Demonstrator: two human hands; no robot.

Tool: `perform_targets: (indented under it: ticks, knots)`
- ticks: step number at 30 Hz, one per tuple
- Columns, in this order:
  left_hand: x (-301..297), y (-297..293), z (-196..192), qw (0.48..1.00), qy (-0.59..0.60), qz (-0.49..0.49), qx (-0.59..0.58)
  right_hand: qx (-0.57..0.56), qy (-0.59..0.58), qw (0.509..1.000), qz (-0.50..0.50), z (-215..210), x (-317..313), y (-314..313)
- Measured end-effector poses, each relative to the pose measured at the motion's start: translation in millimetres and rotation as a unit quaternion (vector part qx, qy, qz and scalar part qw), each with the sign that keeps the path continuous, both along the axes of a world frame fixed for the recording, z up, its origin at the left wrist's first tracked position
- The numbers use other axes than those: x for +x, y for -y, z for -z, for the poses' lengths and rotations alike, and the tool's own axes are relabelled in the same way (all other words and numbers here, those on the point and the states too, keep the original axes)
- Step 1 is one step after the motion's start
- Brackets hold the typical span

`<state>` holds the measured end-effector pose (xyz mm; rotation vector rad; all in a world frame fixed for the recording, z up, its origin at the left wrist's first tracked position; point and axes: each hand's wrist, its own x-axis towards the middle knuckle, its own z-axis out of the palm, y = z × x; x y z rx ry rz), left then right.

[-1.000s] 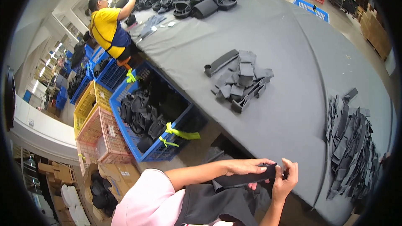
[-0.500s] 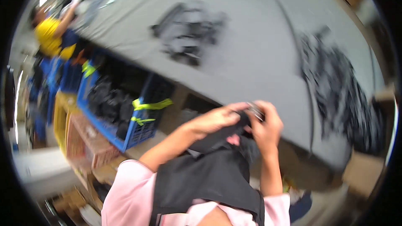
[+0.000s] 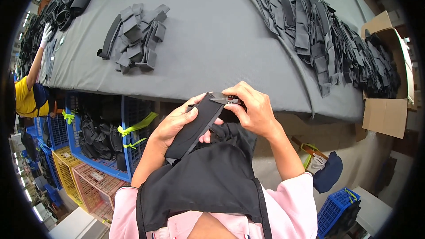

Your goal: Using clippers to trim excess material from small black fabric straps at a factory assembly table.

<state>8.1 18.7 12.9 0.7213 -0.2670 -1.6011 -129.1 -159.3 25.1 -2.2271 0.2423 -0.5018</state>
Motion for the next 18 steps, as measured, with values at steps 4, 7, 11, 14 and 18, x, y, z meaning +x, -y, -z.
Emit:
perform_targets:
  ticks: [4,7,11,14,18]
  knots:
    - [0,-2,1,1.000,-0.006,0.004,0.001,-0.005,0.013,1.000,-0.019,0,3,0]
    - [1,-1,-1,1.000,-0.004,0.008,-0.003,-0.017,0.017,0.999,-0.024,-1,4,0]
    - [1,2,-1,1.000,-0.012,0.016,-0.002,0.008,0.041,0.999,0.030,2,1,-1]
    - [1,2,-2,1.000,-0.007,0.016,0.003,0.011,0.035,0.998,0.042,-2,-4,1]
    - [-1,3,-2,1.000,-0.016,0.017,0.002,-0.014,0.000,1.000,0.020,-7,-8,5]
